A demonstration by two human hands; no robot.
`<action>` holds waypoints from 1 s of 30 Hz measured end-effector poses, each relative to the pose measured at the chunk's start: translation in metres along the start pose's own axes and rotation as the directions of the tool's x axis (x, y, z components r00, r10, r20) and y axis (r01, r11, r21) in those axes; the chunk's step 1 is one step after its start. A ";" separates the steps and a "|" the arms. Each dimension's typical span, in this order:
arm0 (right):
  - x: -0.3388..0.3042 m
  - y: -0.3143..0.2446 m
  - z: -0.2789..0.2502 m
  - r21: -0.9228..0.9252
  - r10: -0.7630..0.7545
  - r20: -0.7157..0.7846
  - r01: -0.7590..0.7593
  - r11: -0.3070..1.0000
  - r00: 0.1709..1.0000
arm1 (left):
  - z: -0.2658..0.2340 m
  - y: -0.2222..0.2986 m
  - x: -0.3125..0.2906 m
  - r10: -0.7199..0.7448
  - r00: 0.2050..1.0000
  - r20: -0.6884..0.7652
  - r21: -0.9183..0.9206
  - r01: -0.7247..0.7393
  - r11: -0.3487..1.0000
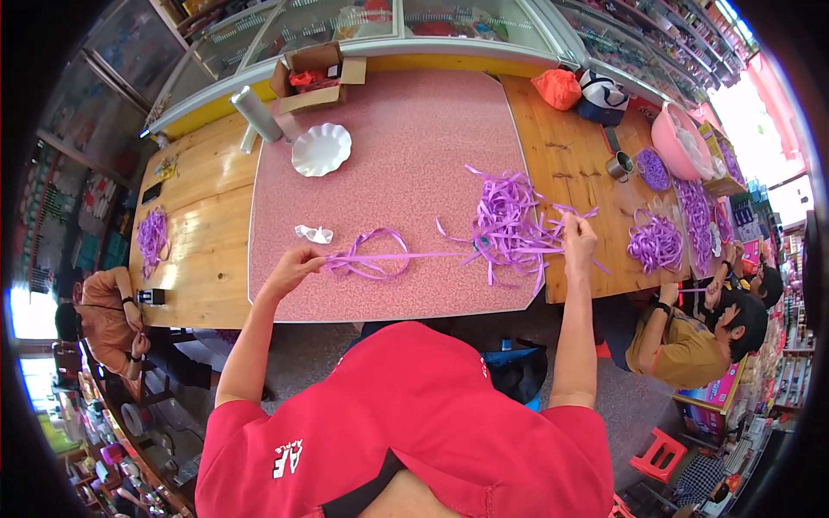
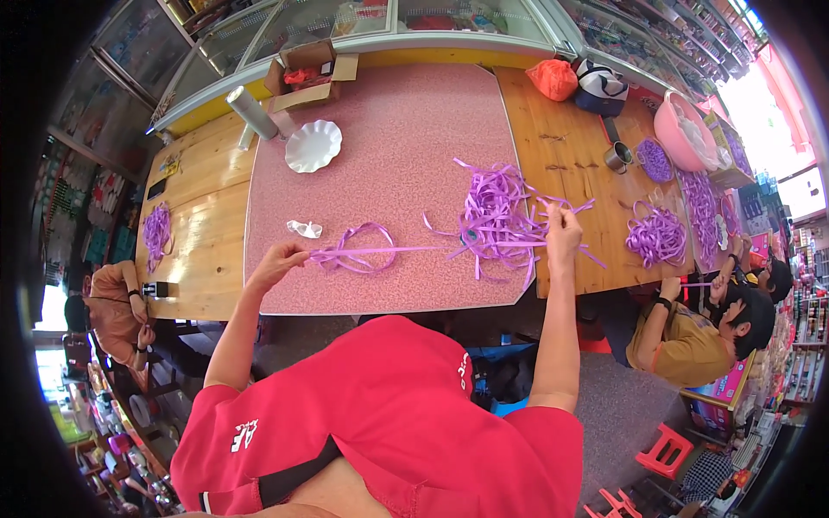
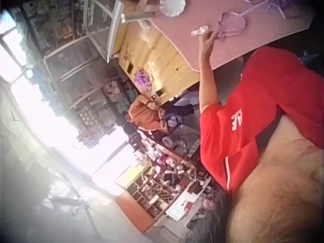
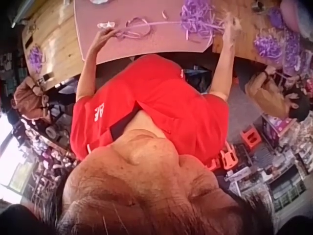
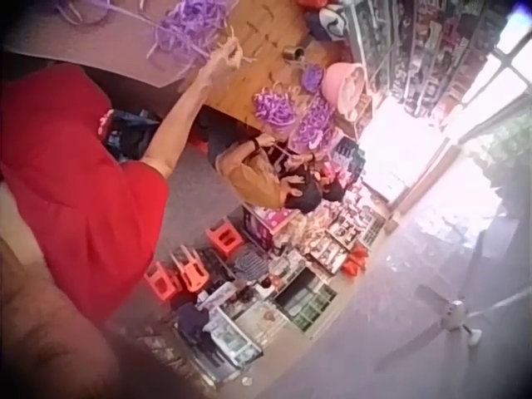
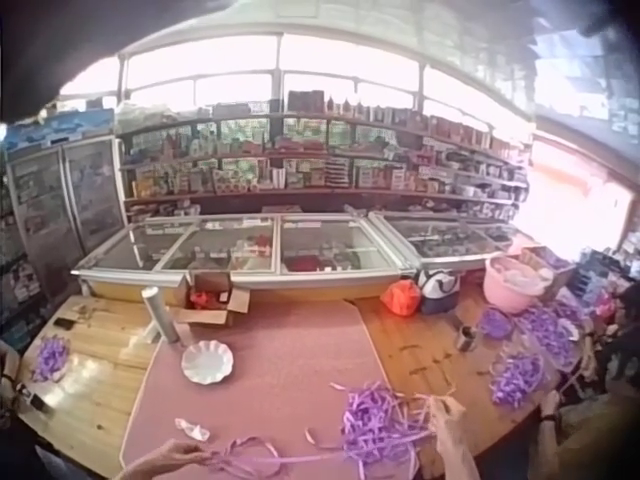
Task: Tying knots in small pink plastic ribbons at an assembly station.
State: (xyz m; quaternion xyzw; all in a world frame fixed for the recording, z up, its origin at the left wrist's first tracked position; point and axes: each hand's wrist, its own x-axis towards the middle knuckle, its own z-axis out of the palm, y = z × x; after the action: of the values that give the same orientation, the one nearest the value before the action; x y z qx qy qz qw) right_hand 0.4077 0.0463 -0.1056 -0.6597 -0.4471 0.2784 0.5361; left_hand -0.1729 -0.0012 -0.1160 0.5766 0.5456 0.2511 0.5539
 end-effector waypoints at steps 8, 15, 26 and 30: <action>-0.088 -0.034 0.148 -0.057 -0.458 0.569 0.588 0.806 0.683 | 0.063 0.062 0.024 0.049 0.992 0.119 0.104 -0.061 0.993; -0.138 -0.140 0.180 0.186 -0.100 0.733 -0.057 0.981 0.673 | 0.079 0.129 0.025 0.138 0.984 0.110 -0.193 -0.115 0.974; -0.143 -0.160 0.170 0.228 -0.491 0.513 0.440 0.869 0.704 | 0.079 0.139 0.016 0.125 0.980 0.152 -0.352 -0.064 0.934; -0.139 -0.156 0.168 0.209 -0.592 0.466 0.568 0.796 0.658 | 0.079 0.140 0.017 0.136 0.976 0.172 -0.358 -0.067 0.931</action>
State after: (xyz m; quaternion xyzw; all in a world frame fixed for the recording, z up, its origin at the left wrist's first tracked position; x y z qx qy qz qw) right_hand 0.1579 0.0041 -0.0179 -0.3724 -0.7521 0.2670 0.4736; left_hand -0.0482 0.0145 -0.0139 0.5180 0.4051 0.3153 0.6842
